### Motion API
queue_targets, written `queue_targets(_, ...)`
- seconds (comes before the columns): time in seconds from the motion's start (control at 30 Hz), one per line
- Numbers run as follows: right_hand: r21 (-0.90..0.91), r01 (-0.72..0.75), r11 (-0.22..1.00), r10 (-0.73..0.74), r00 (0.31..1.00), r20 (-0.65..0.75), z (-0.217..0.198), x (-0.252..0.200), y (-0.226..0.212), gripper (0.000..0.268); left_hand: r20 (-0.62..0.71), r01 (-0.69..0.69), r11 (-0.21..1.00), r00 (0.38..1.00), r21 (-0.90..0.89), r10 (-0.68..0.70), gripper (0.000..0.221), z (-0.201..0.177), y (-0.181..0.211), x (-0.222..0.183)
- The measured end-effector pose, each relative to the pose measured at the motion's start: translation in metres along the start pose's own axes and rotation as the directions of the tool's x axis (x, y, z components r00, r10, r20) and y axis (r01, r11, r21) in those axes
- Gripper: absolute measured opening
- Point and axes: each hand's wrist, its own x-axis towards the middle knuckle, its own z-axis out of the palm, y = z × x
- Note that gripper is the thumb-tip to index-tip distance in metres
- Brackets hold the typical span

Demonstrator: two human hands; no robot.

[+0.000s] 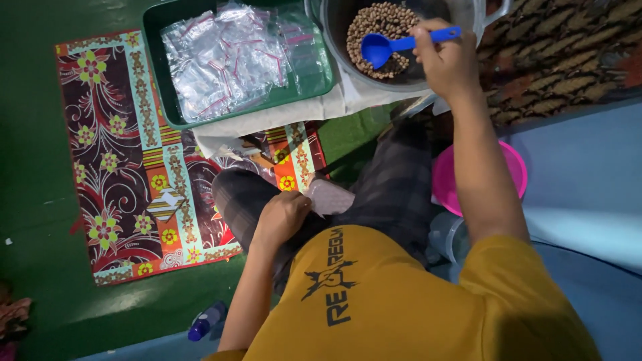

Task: Packaging roasted peanuts into small plastic bags using a spoon and sealing them manually.

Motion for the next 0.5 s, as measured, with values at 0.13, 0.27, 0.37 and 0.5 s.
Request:
queue_targets(0.13, 0.25, -0.203, 0.947, 0.222, 0.974, -0.051, 0.009, -0.012, 0.026, 0.022, 0.005, 0.028, 0.999, 1.0, 0.017, -0.028, 0.01, 0.003, -0.005, -0.01)
queue_targets(0.27, 0.36, -0.288, 0.887, 0.338, 0.937, -0.083, 0.008, -0.019, 0.028, 0.022, 0.012, 0.032, 0.999, 0.999, 0.019, -0.032, 0.01, 0.002, -0.005, -0.012)
queue_targets(0.37, 0.417, -0.299, 0.858, 0.377, 0.919, -0.116, 0.005, -0.025, 0.03, 0.021, 0.004, 0.063, 0.998, 0.998, 0.017, -0.063, 0.01, 0.003, -0.002, -0.011)
queue_targets(0.5, 0.392, -0.237, 0.889, 0.329, 0.925, -0.188, 0.0, -0.03, 0.027, 0.021, 0.032, 0.044, 0.999, 0.998, 0.013, -0.045, 0.01, 0.0, 0.002, -0.004)
